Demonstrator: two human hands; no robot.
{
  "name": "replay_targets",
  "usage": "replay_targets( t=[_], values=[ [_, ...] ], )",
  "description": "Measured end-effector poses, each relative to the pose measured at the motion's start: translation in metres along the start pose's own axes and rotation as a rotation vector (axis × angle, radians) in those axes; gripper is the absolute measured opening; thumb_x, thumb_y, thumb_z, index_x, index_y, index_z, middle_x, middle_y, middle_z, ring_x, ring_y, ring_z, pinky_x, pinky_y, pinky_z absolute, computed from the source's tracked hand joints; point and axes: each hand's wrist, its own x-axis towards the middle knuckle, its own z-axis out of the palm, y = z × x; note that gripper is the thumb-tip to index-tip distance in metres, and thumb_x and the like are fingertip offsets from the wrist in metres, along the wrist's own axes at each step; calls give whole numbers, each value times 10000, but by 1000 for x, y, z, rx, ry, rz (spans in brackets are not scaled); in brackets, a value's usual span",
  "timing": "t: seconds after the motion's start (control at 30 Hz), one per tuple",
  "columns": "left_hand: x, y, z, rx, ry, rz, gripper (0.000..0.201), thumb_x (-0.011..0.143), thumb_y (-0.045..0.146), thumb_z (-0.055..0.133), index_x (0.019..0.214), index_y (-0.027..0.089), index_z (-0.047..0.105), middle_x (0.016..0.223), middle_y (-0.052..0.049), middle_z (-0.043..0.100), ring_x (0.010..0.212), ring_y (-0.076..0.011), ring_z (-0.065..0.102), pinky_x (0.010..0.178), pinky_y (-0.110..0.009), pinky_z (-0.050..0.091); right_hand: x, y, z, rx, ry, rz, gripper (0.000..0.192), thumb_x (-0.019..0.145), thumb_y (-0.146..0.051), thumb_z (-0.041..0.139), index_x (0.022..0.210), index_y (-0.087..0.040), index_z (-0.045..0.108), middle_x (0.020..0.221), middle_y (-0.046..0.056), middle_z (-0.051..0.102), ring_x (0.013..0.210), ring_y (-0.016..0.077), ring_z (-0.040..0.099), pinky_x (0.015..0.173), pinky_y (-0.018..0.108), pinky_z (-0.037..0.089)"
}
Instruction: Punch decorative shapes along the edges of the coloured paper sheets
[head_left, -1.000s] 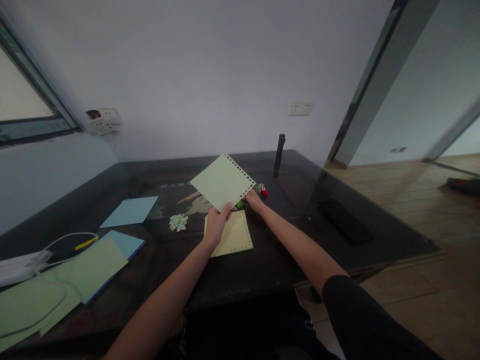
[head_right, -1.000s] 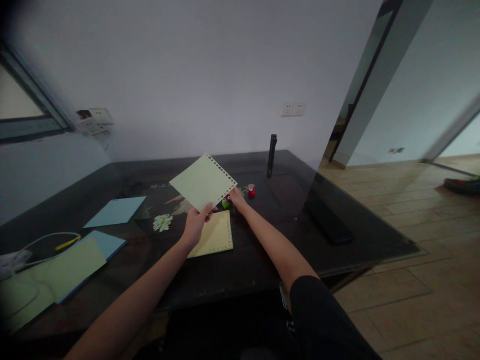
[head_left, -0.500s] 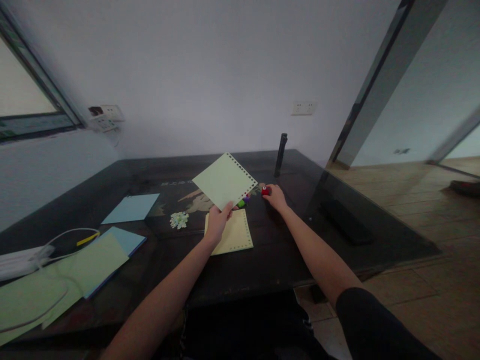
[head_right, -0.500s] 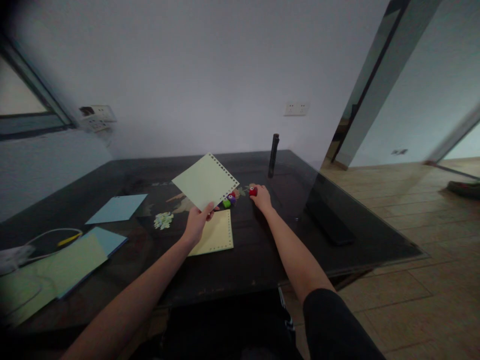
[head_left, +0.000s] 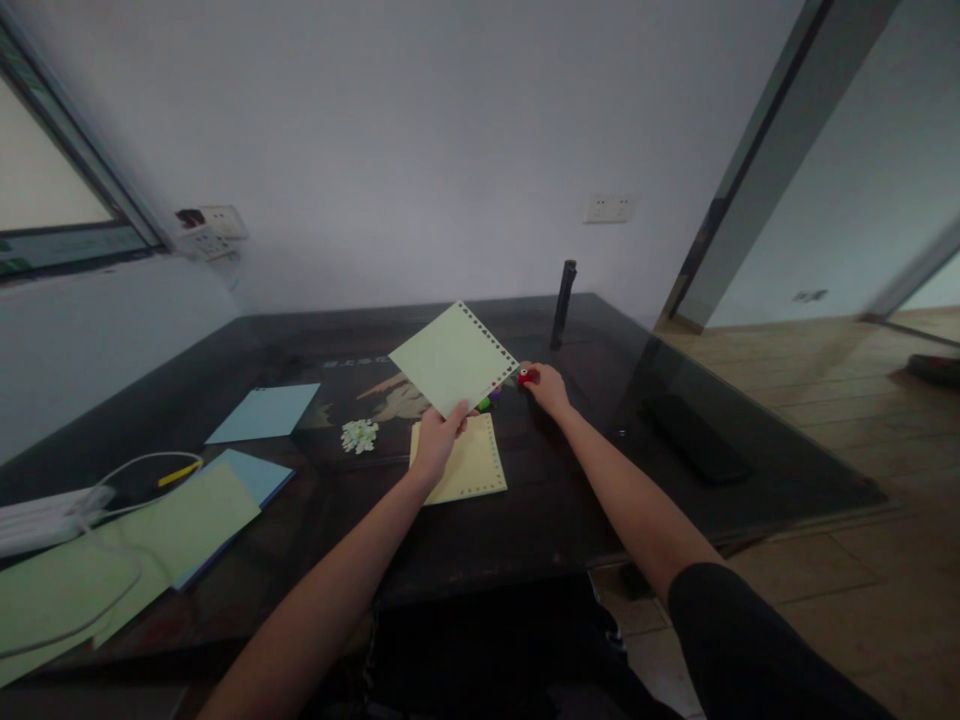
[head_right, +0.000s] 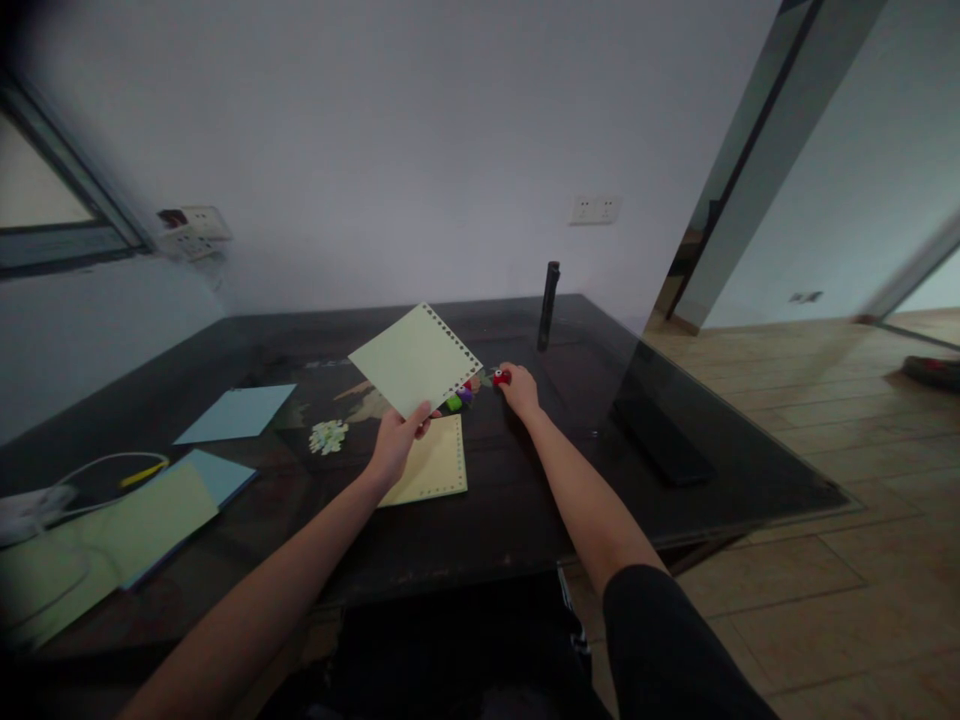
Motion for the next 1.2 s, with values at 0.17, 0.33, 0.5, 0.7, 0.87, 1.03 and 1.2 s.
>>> replay_targets(
  t=[0.17, 0.33, 0.5, 0.7, 0.87, 1.03, 1.2],
  values=[
    [-1, 1, 1, 11, -21, -7, 386, 733, 472, 632, 697, 91, 682, 508, 13, 460, 475, -78, 369, 471, -232, 263, 1, -1, 2, -10, -14, -13, 245, 743, -174, 630, 987, -195, 634, 953, 57, 634, 906, 197, 576, 841, 320, 431],
    [-2, 3, 1, 13, -22, -14, 377, 722, 467, 642, 696, 92, 679, 509, 13, 460, 479, -80, 374, 474, -233, 271, 1, -3, 2, -23, -22, -7, 257, 755, -167, 631, 1010, -195, 641, 973, 67, 644, 930, 205, 576, 831, 316, 434],
    [-3, 4, 1, 29, -31, -12, 402, 721, 491, 635, 712, 93, 684, 510, 19, 459, 476, -75, 366, 473, -227, 270, 1, -5, 1, -33, -32, 0, 257, 772, -175, 628, 1026, -198, 654, 1000, 73, 651, 942, 205, 578, 821, 301, 429],
    [-4, 4, 2, 57, -31, -21, 404, 737, 490, 621, 729, 92, 685, 508, 18, 465, 472, -73, 373, 472, -225, 270, -1, -9, -3, -40, -46, 1, 234, 796, -184, 611, 1019, -202, 679, 988, 82, 653, 897, 210, 582, 799, 306, 425],
    [-4, 2, 1, 60, -52, -16, 390, 756, 470, 607, 731, 89, 688, 519, 13, 468, 477, -71, 369, 472, -222, 269, -3, -13, -4, -15, -51, -22, 215, 804, -172, 596, 996, -193, 690, 991, 82, 650, 908, 204, 582, 814, 306, 428],
    [-4, 4, 1, 75, -56, -12, 376, 767, 452, 598, 734, 88, 686, 521, 12, 471, 478, -72, 373, 474, -220, 275, -1, -23, -19, 50, -14, -14, 294, 773, -161, 612, 1063, -153, 659, 1035, 104, 635, 848, 180, 594, 825, 310, 445],
    [-7, 9, 3, 72, -55, -15, 343, 749, 428, 620, 727, 90, 678, 537, 0, 508, 478, -76, 395, 473, -221, 289, -30, -52, -47, 450, -182, -53, 113, 727, -193, 649, 835, -167, 673, 782, 41, 673, 695, 167, 602, 708, 315, 470]
  ],
)
